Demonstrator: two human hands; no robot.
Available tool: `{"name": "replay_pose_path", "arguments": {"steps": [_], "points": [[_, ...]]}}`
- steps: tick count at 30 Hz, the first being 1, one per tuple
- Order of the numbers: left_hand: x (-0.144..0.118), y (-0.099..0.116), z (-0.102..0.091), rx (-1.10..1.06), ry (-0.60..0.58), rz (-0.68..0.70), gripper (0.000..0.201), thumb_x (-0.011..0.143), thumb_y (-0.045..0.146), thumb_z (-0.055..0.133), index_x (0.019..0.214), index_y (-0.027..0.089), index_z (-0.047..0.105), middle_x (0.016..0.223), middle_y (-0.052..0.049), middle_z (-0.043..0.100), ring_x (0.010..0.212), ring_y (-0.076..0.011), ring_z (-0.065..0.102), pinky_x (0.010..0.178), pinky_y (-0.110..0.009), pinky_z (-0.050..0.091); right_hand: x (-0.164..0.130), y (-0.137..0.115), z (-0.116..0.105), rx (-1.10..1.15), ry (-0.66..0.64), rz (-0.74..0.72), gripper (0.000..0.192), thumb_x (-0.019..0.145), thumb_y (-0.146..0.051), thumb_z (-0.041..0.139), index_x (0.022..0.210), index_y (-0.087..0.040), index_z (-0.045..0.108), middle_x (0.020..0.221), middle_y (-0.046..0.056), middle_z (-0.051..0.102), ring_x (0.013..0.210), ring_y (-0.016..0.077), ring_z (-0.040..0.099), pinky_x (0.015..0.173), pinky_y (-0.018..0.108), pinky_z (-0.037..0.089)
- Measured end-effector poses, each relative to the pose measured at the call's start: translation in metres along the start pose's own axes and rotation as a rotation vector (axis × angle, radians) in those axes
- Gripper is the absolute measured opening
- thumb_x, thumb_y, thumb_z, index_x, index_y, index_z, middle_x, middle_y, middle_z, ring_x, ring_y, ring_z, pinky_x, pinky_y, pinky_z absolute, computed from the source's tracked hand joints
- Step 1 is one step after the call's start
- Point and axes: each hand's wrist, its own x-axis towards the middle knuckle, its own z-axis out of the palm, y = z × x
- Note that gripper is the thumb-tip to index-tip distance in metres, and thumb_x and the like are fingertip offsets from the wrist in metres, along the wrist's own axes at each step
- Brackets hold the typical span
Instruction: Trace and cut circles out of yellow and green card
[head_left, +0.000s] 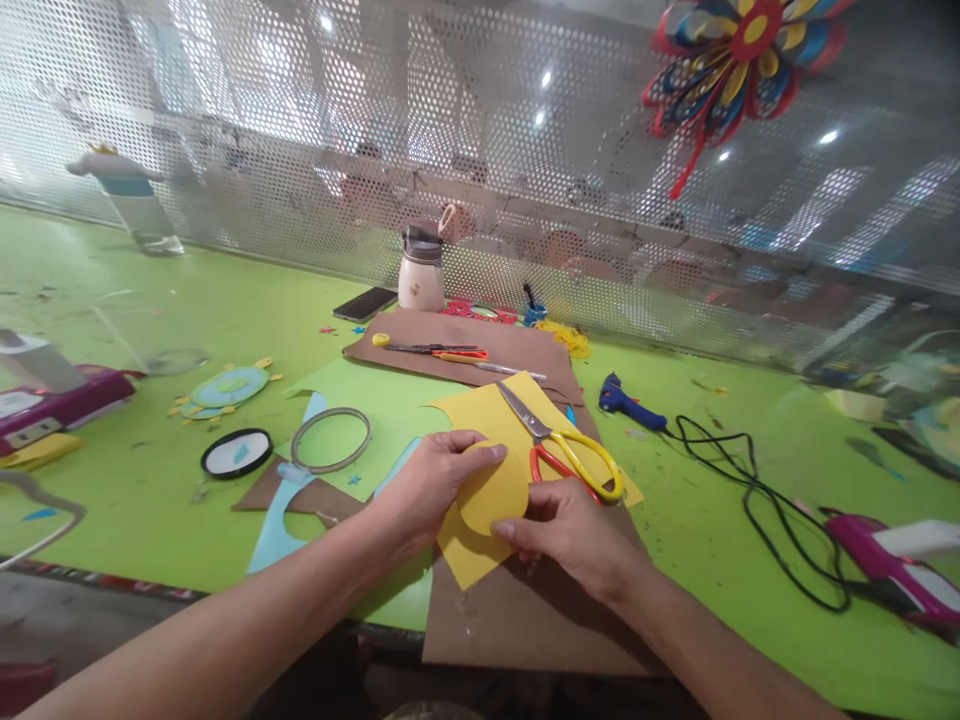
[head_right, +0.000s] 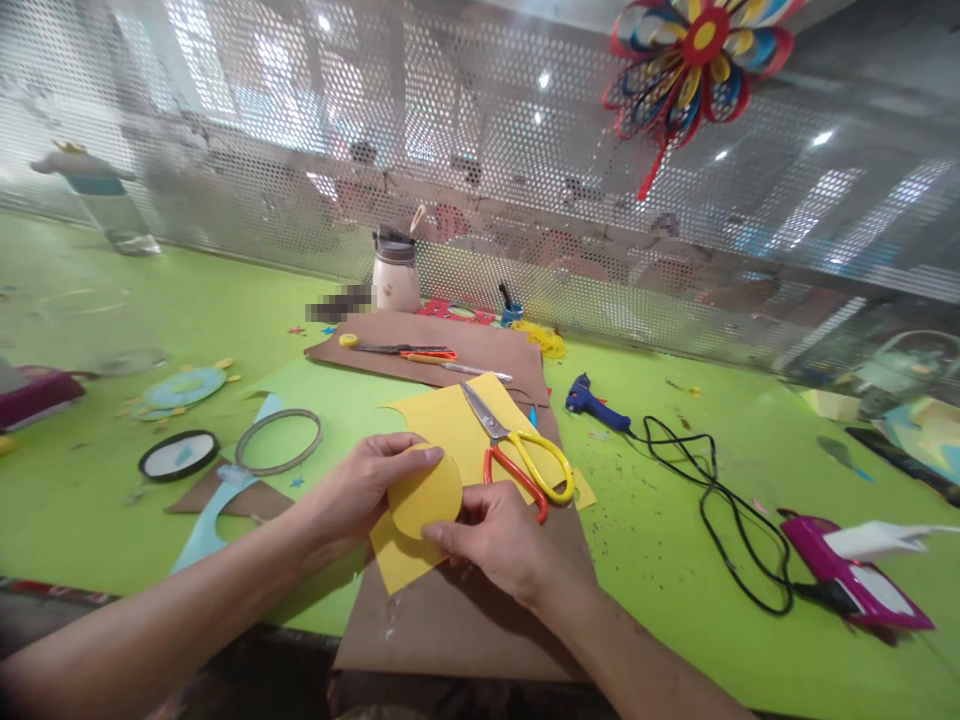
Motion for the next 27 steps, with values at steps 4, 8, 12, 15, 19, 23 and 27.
{"name": "replay_pose_path", "arguments": {"steps": [4, 8, 12, 15, 19, 23, 27], "points": [[0.0, 0.001, 0.002, -0.012, 0.0, -0.006, 0.022, 0.07, 0.031, 0.076, 0.068, 0.015, 0.061, 0.063, -0.005, 0.067, 0.054, -0.0157, 0.062, 0.049, -0.023, 0.044, -0.001, -0.001, 0.001, -0.021, -0.005, 0.005, 0.029, 0.064, -0.037, 0.08, 0.071, -0.011, 0.068, 0.058, -0.002, 0.058, 0.051, 0.0099, 0.046, 0.047, 0.022, 0.035], [0.0, 0.0, 0.002, -0.023, 0.0, -0.015, 0.022, 0.072, 0.031, 0.075, 0.069, 0.014, 0.061, 0.063, -0.005, 0.067, 0.054, -0.0153, 0.062, 0.05, -0.024, 0.045, 0.002, -0.001, 0.003, -0.042, 0.028, 0.014, 0.027, 0.064, -0.035, 0.08, 0.063, -0.012, 0.065, 0.053, -0.002, 0.056, 0.048, 0.0096, 0.045, 0.045, 0.022, 0.033], [0.0, 0.0, 0.0, -0.027, -0.022, -0.019, 0.025, 0.078, 0.035, 0.07, 0.068, 0.013, 0.061, 0.064, -0.006, 0.068, 0.055, -0.0153, 0.062, 0.051, -0.024, 0.045, 0.003, -0.001, 0.004, -0.028, 0.036, 0.009, 0.03, 0.062, -0.036, 0.082, 0.06, -0.013, 0.064, 0.051, -0.003, 0.054, 0.046, 0.0089, 0.043, 0.044, 0.022, 0.032], [-0.001, 0.001, -0.001, -0.03, -0.065, -0.028, 0.027, 0.081, 0.038, 0.066, 0.072, 0.013, 0.063, 0.069, -0.007, 0.069, 0.058, -0.0164, 0.064, 0.054, -0.026, 0.048, 0.003, 0.001, 0.004, -0.004, 0.04, -0.004, 0.031, 0.062, -0.037, 0.083, 0.061, -0.013, 0.063, 0.051, -0.004, 0.053, 0.046, 0.0083, 0.042, 0.044, 0.022, 0.031], [-0.002, 0.001, -0.003, -0.025, -0.092, -0.018, 0.022, 0.074, 0.032, 0.075, 0.079, 0.014, 0.064, 0.074, -0.007, 0.07, 0.064, -0.0183, 0.066, 0.059, -0.028, 0.05, 0.002, 0.002, 0.001, 0.032, 0.052, -0.022, 0.031, 0.065, -0.039, 0.081, 0.067, -0.013, 0.063, 0.053, -0.004, 0.053, 0.048, 0.0077, 0.042, 0.046, 0.021, 0.032], [-0.001, 0.001, -0.005, 0.001, -0.078, -0.016, 0.026, 0.067, 0.033, 0.079, 0.077, 0.013, 0.065, 0.072, -0.007, 0.07, 0.065, -0.0213, 0.067, 0.06, -0.031, 0.051, 0.001, -0.003, -0.004, 0.058, 0.018, -0.054, 0.032, 0.069, -0.04, 0.08, 0.081, -0.013, 0.068, 0.063, -0.002, 0.06, 0.055, 0.0101, 0.049, 0.05, 0.022, 0.038], [0.0, 0.001, -0.004, 0.082, -0.091, -0.012, 0.026, 0.064, 0.032, 0.081, 0.073, 0.014, 0.066, 0.068, -0.006, 0.069, 0.065, -0.0208, 0.067, 0.061, -0.029, 0.05, 0.004, -0.006, -0.011, 0.111, 0.068, -0.202, 0.027, 0.081, -0.043, 0.07, 0.083, -0.017, 0.067, 0.071, -0.001, 0.059, 0.064, 0.0117, 0.051, 0.06, 0.023, 0.043]]}}
